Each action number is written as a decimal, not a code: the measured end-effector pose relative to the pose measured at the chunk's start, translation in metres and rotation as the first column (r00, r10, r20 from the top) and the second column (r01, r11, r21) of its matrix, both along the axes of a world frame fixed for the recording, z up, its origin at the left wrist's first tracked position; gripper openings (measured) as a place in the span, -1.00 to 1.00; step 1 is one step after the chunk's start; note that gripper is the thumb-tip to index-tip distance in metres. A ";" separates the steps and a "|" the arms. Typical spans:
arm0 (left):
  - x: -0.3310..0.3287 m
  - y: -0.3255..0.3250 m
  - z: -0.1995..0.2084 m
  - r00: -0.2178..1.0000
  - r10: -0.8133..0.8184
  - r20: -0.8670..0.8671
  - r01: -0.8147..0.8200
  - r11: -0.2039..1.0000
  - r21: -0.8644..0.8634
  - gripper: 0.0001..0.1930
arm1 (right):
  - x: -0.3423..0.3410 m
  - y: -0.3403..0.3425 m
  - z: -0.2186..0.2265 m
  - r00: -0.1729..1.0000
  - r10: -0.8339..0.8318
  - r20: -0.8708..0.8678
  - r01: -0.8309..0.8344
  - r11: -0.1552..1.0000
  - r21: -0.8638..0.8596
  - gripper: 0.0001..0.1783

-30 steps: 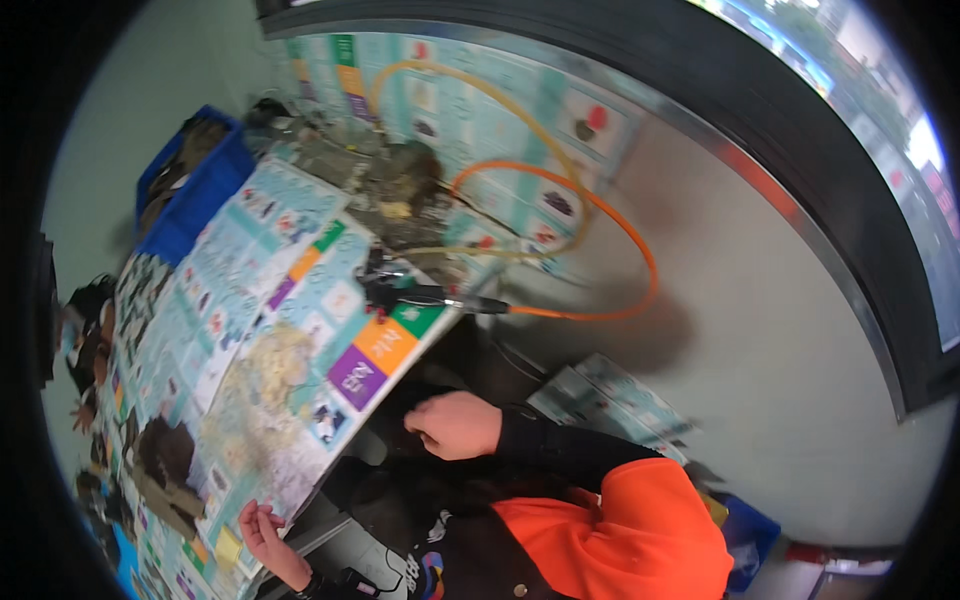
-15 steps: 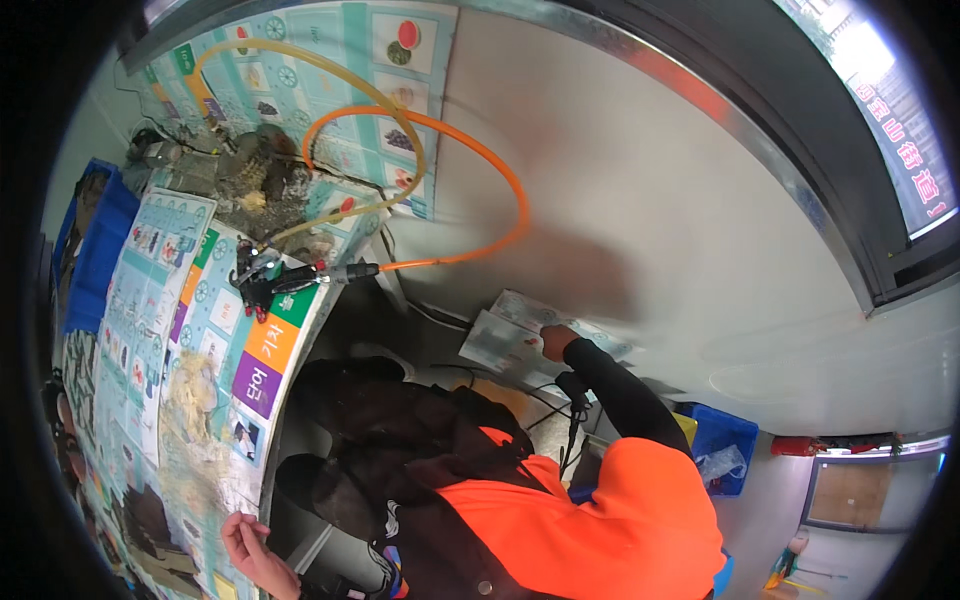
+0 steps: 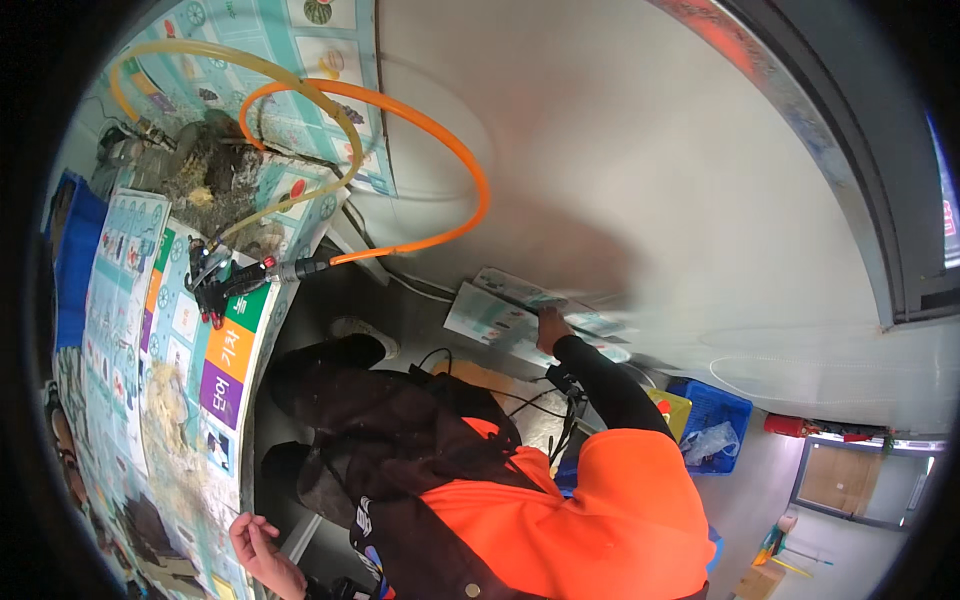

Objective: Apply adhesive to shoe upper components using a handheld glue gun.

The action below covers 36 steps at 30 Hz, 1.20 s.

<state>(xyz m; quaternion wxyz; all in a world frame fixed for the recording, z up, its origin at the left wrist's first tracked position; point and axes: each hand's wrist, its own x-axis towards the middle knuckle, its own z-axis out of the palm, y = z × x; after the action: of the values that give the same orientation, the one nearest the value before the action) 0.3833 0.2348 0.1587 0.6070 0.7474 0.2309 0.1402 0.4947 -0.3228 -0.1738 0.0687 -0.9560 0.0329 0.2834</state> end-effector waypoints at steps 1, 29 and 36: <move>0.000 -0.003 0.000 1.000 0.009 -0.003 -0.009 1.000 0.008 -0.91 | 0.003 0.006 0.003 1.000 0.009 -0.003 -0.009 1.000 0.008 -0.34; 0.037 -0.031 -0.024 0.978 -0.182 -0.104 0.175 0.982 -0.075 -0.87 | 0.012 0.004 0.102 0.987 0.093 0.132 -0.089 0.996 -0.030 -0.79; 0.026 -0.031 -0.024 0.972 -0.161 -0.172 0.158 0.987 -0.031 -0.86 | -0.013 0.058 0.038 0.943 0.278 -0.186 -0.313 0.928 -0.202 -0.78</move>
<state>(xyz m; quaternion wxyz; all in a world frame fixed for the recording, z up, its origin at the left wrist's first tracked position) 0.4093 0.2035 0.1349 0.6002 0.7676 0.2236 0.0232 0.4818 -0.2648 -0.1363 -0.0881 -0.9267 -0.0741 0.3577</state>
